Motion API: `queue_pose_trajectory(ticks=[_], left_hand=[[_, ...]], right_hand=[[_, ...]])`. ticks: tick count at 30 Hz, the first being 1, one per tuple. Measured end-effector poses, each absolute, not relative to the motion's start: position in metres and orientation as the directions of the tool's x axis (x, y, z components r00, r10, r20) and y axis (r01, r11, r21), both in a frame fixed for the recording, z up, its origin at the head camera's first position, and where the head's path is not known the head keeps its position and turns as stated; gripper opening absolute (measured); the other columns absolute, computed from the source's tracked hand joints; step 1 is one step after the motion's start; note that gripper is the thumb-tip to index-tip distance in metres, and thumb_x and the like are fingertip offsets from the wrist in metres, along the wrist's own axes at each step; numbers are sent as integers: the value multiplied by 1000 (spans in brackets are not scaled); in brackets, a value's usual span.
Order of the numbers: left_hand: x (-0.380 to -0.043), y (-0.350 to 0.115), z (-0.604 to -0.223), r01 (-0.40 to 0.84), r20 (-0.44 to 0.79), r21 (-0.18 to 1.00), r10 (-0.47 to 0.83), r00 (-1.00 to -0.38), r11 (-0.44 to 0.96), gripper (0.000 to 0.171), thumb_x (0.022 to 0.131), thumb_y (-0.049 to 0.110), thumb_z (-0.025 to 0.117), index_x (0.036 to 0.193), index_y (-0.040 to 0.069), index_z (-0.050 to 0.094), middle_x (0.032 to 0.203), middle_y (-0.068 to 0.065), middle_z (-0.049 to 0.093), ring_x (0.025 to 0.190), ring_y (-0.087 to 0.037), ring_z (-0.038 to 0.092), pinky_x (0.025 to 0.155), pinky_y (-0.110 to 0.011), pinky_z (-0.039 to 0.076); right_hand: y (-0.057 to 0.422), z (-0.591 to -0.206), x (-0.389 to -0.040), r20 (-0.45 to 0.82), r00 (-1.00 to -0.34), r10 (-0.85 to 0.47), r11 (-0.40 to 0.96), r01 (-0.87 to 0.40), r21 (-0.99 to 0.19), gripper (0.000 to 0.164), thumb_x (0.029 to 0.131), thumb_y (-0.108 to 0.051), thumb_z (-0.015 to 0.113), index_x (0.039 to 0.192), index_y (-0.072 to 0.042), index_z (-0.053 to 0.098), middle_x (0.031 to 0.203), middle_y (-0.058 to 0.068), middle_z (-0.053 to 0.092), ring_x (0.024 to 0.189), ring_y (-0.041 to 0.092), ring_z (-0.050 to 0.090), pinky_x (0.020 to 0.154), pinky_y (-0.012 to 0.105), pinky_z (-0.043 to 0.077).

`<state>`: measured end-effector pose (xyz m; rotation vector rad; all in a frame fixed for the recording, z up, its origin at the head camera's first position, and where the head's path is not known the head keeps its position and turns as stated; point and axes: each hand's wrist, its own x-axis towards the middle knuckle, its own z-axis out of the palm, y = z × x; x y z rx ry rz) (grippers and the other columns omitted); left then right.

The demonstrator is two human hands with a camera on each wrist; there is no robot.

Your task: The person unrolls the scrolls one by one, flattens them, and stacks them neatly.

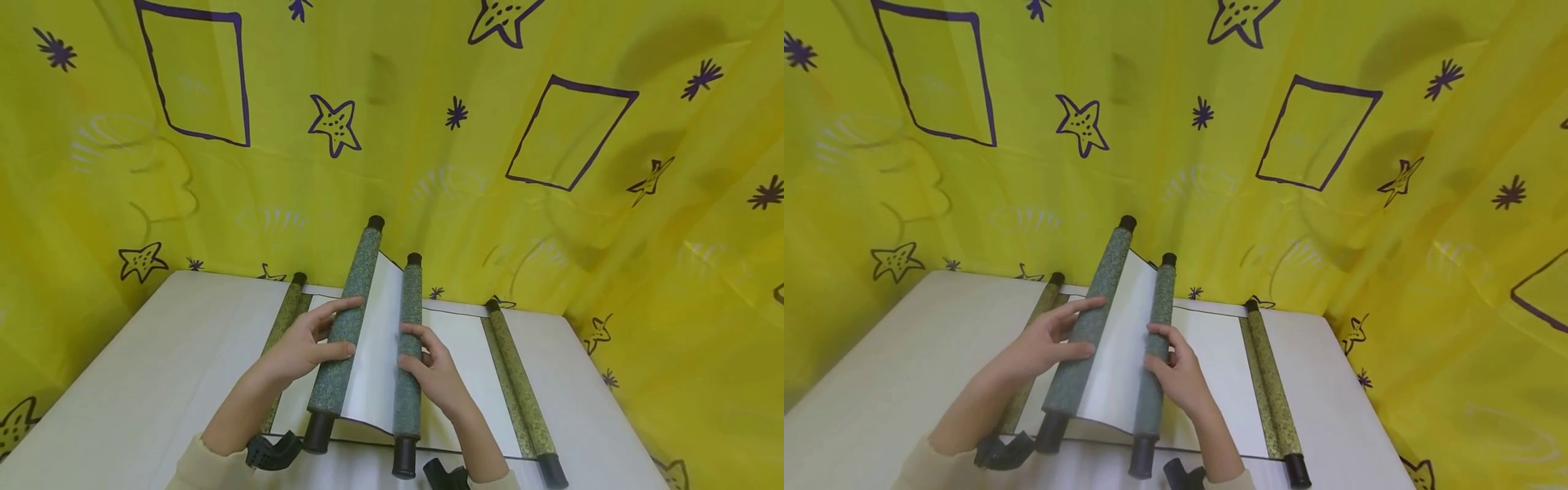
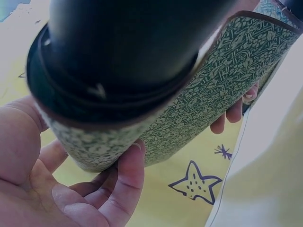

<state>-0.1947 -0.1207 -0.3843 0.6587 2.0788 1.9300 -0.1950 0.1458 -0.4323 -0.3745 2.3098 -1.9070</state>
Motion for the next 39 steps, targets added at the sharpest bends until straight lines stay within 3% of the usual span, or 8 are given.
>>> queue_pose_trajectory(ticks=[16, 24, 39], left_hand=[[-192, -125, -378, 193, 160, 981, 467, -870, 23, 70, 92, 13, 71, 154, 16, 39, 153, -20, 36, 126, -36, 51, 89, -38, 51], [-192, -127, -376, 146, 123, 989, 460, -879, 15, 71, 92, 14, 72, 154, 20, 39, 152, -19, 37, 124, -33, 52, 88, -40, 53], [-189, -128, -372, 159, 150, 987, 455, -878, -18, 70, 92, 13, 72, 154, 19, 39, 151, -20, 40, 123, -32, 53, 87, -38, 54]], right_hand=[[148, -432, -195, 68, -966, -250, 188, -117, -975, 48, 96, -8, 64, 142, -17, 51, 148, 16, 43, 98, 28, 63, 79, 36, 53], [151, -432, -195, 60, -962, -266, 183, -112, -977, 52, 95, -7, 64, 143, -16, 49, 144, 18, 44, 94, 26, 63, 75, 35, 55], [154, -431, -196, 54, -967, -250, 179, -101, -979, 53, 95, -5, 63, 144, -19, 49, 143, 16, 44, 101, 27, 64, 78, 37, 54]])
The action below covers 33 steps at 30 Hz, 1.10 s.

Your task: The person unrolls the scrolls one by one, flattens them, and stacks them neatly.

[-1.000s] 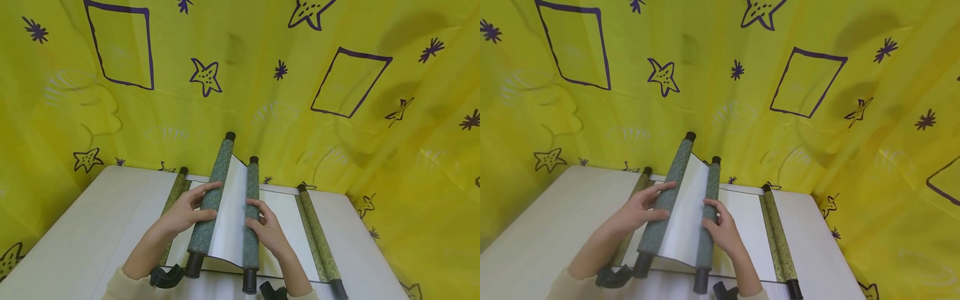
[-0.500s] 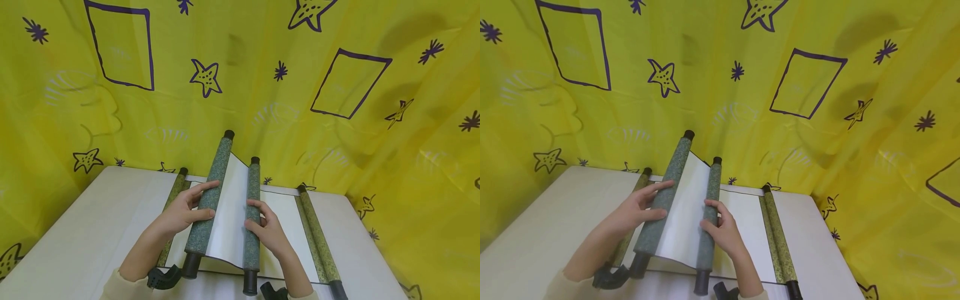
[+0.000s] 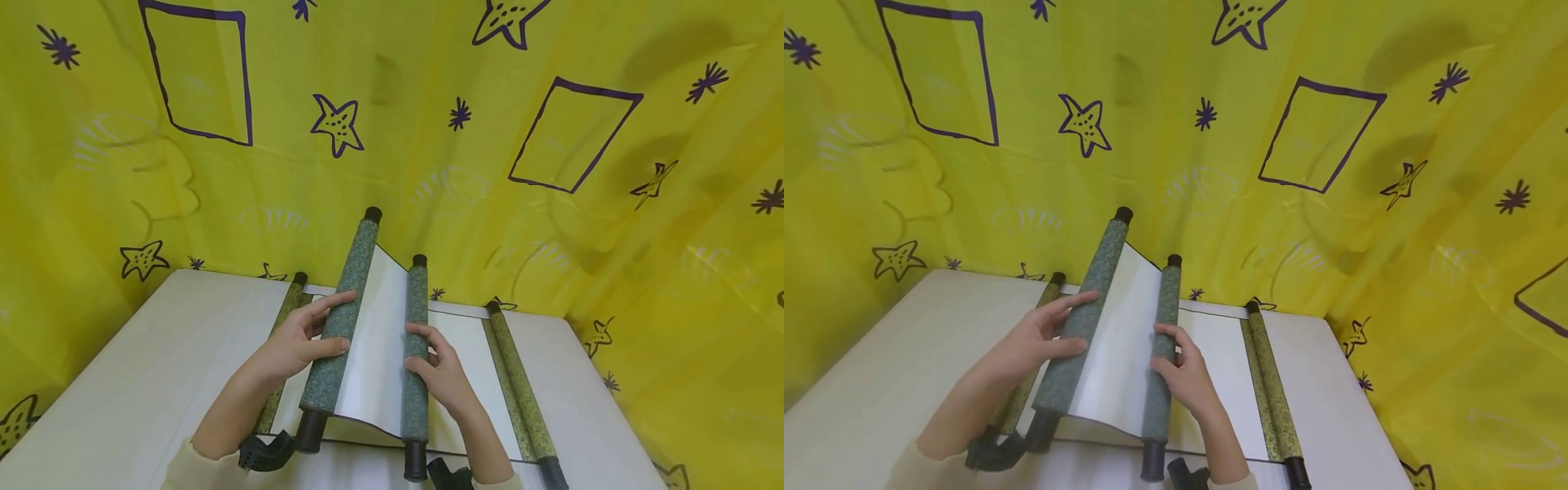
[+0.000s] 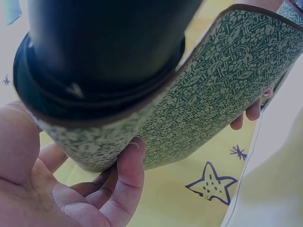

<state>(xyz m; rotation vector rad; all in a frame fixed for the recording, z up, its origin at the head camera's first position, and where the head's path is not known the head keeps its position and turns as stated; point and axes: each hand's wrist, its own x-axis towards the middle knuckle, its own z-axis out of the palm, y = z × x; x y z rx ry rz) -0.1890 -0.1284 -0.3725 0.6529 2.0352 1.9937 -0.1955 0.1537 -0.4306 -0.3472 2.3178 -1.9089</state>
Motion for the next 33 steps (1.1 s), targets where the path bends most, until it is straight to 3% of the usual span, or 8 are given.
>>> queue_pose_trajectory(ticks=[13, 23, 33], left_hand=[[-187, -130, -371, 147, 142, 989, 448, -883, -24, 69, 93, 12, 71, 154, 19, 40, 150, -20, 40, 121, -31, 53, 87, -38, 54], [-188, -132, -370, 186, 184, 982, 456, -871, -39, 68, 94, 11, 70, 154, 17, 39, 150, -21, 40, 121, -32, 53, 86, -36, 55], [-186, -134, -367, 201, 193, 979, 443, -875, -31, 68, 93, 12, 71, 153, 23, 40, 151, -14, 40, 121, -31, 53, 87, -37, 55]], right_hand=[[154, -432, -195, 49, -969, -243, 181, -95, -979, 53, 95, -5, 63, 144, -19, 49, 148, 16, 41, 110, 32, 62, 81, 40, 54], [155, -431, -196, 38, -971, -235, 172, -80, -982, 53, 95, -4, 62, 144, -22, 49, 148, 12, 41, 109, 30, 62, 81, 40, 54], [156, -431, -197, 29, -973, -231, 175, -71, -982, 54, 94, -3, 62, 143, -21, 50, 145, 15, 43, 103, 29, 61, 78, 39, 54]])
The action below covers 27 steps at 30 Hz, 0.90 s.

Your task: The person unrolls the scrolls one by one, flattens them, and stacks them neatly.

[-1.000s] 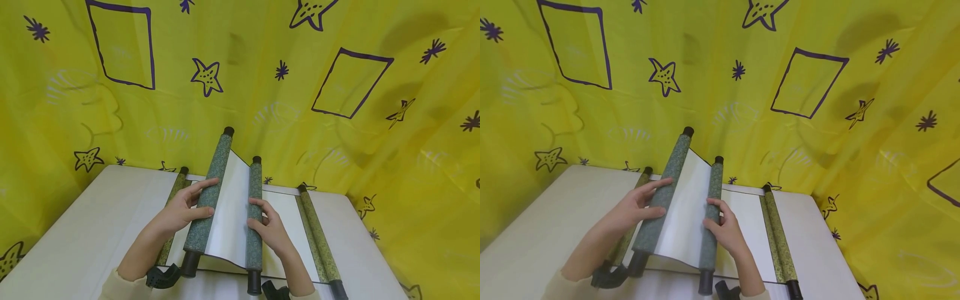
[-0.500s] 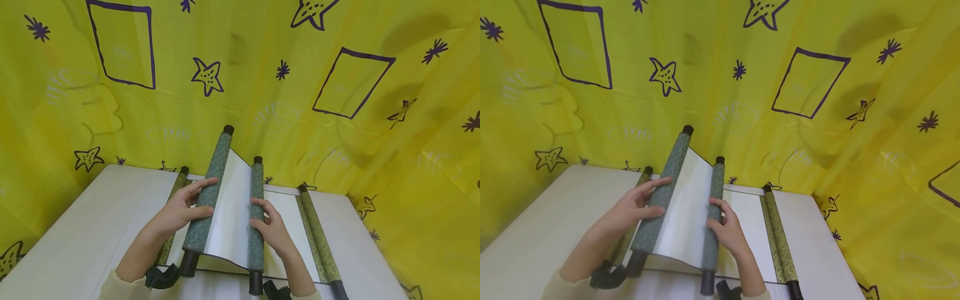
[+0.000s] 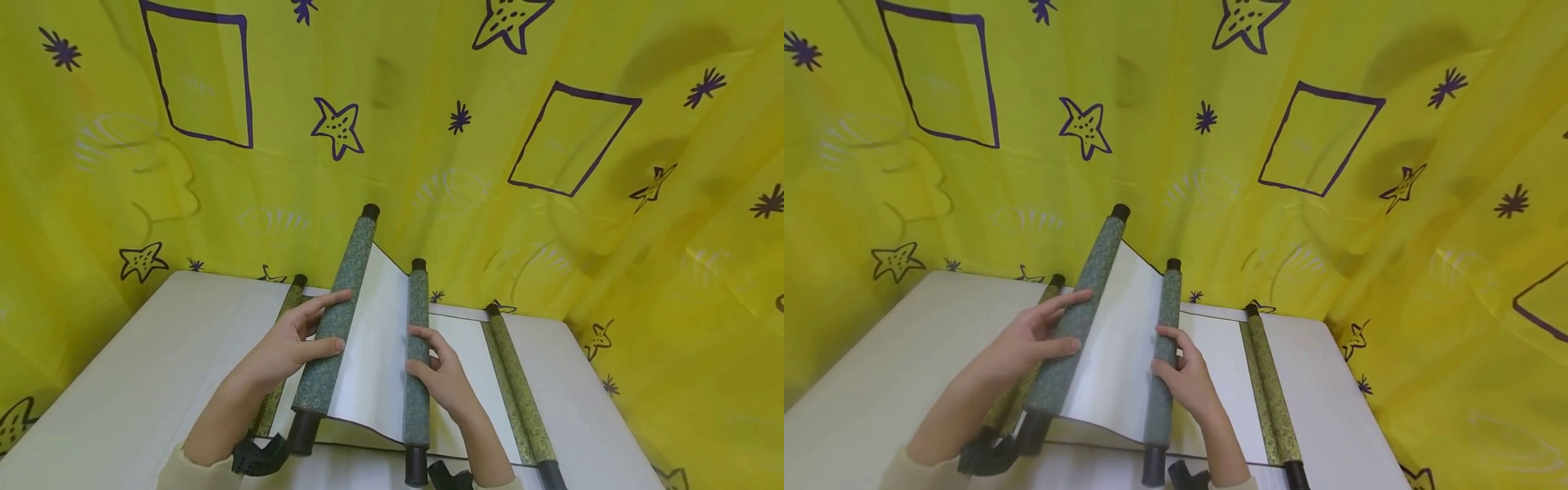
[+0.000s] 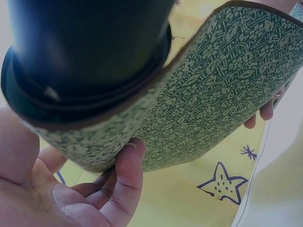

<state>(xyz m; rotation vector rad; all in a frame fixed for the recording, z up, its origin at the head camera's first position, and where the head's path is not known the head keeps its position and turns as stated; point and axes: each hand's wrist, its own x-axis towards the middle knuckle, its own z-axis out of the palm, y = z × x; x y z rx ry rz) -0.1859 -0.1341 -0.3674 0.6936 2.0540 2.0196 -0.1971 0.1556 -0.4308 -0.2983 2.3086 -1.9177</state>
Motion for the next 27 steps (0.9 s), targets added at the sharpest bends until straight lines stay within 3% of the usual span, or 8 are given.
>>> queue_pose_trajectory(ticks=[14, 24, 27], left_hand=[[-184, -137, -364, 204, 195, 979, 435, -879, -27, 68, 92, 11, 71, 153, 22, 42, 152, -13, 39, 123, -31, 51, 86, -37, 55], [-182, -139, -361, 238, 217, 971, 416, -883, 0, 69, 91, 14, 73, 152, 25, 43, 160, -3, 31, 146, -36, 28, 94, -26, 48], [-182, -139, -361, 228, 211, 974, 418, -884, -9, 68, 92, 13, 72, 152, 24, 43, 160, -4, 31, 143, -37, 34, 92, -29, 50]], right_hand=[[155, -432, -197, 46, -978, -203, 201, -87, -976, 53, 93, -2, 61, 142, -20, 51, 151, 13, 39, 110, 31, 60, 81, 38, 53], [155, -432, -198, 40, -980, -194, 202, -80, -976, 54, 93, 0, 58, 142, -23, 52, 148, 12, 42, 106, 32, 61, 81, 40, 53], [156, -432, -198, 41, -982, -185, 211, -80, -974, 54, 93, 0, 58, 141, -24, 52, 150, 10, 41, 106, 31, 61, 81, 40, 52]])
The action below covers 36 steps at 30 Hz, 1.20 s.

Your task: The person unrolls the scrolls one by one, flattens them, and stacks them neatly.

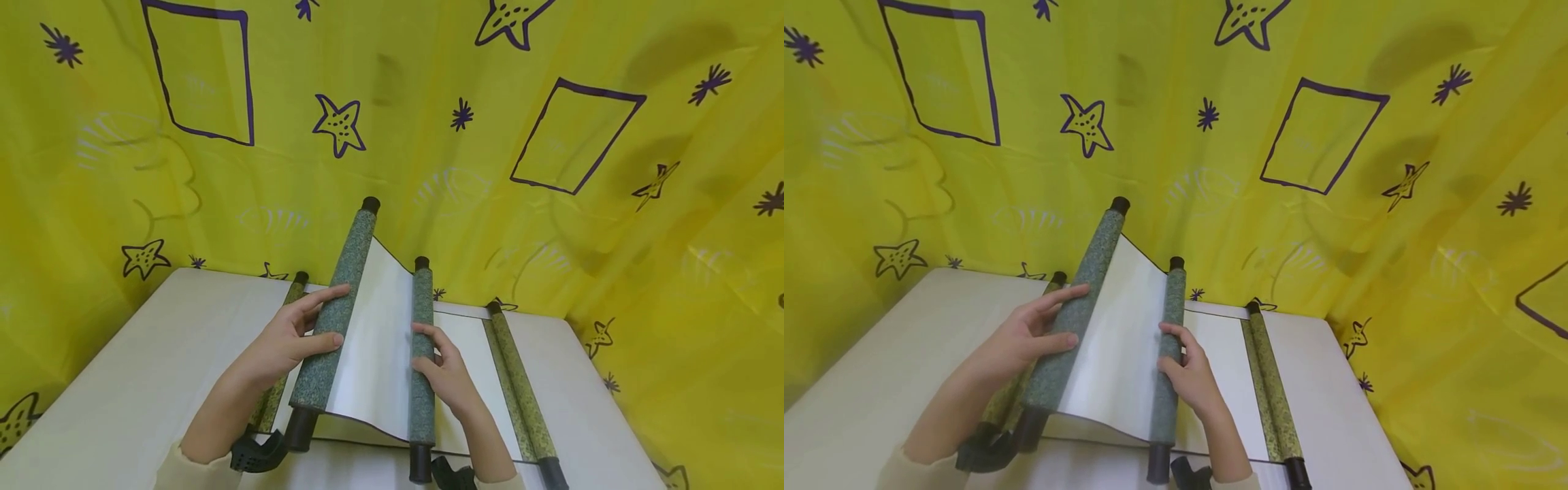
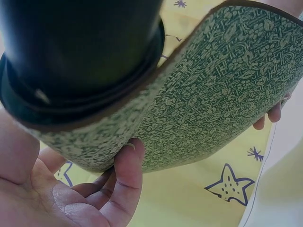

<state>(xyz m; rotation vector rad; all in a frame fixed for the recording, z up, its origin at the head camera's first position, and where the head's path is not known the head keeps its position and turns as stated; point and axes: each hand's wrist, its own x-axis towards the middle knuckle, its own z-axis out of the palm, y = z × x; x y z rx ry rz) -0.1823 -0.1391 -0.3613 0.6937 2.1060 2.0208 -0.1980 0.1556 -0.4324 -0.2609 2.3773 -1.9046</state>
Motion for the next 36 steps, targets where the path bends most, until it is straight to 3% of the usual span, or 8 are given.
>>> queue_pose_trajectory(ticks=[15, 20, 24, 28, 36], left_hand=[[-181, -141, -360, 215, 207, 976, 417, -885, -29, 68, 92, 12, 72, 152, 26, 42, 160, -5, 30, 139, -35, 39, 88, -31, 53], [-181, -142, -359, 219, 216, 975, 419, -882, -41, 69, 93, 11, 71, 153, 25, 41, 160, -6, 30, 128, -26, 50, 86, -32, 54], [-180, -143, -358, 219, 217, 975, 416, -883, -43, 69, 92, 10, 71, 153, 25, 41, 160, -4, 30, 126, -19, 52, 86, -31, 54], [-180, -144, -356, 217, 215, 975, 418, -883, -44, 68, 93, 11, 71, 153, 25, 41, 160, -4, 30, 130, -24, 49, 86, -31, 54], [-180, -146, -356, 227, 222, 973, 412, -884, -36, 68, 92, 11, 71, 152, 26, 42, 161, -3, 29, 146, -33, 29, 92, -25, 49]], right_hand=[[159, -434, -199, 53, -984, -171, 239, -94, -966, 52, 93, -1, 60, 141, -20, 53, 146, 12, 45, 95, 27, 61, 79, 37, 50], [159, -433, -199, 47, -983, -176, 234, -88, -968, 53, 93, -1, 61, 141, -21, 53, 145, 12, 44, 94, 27, 62, 78, 37, 51], [159, -432, -199, 39, -985, -167, 232, -78, -969, 53, 93, -1, 60, 141, -23, 53, 148, 9, 43, 95, 27, 62, 78, 38, 52], [160, -432, -199, 29, -985, -167, 217, -66, -974, 54, 93, -2, 63, 141, -23, 53, 144, 10, 45, 93, 27, 63, 75, 39, 54], [162, -433, -200, 40, -983, -181, 219, -80, -972, 55, 93, -1, 62, 143, -21, 51, 143, 14, 45, 91, 26, 63, 75, 37, 53]])
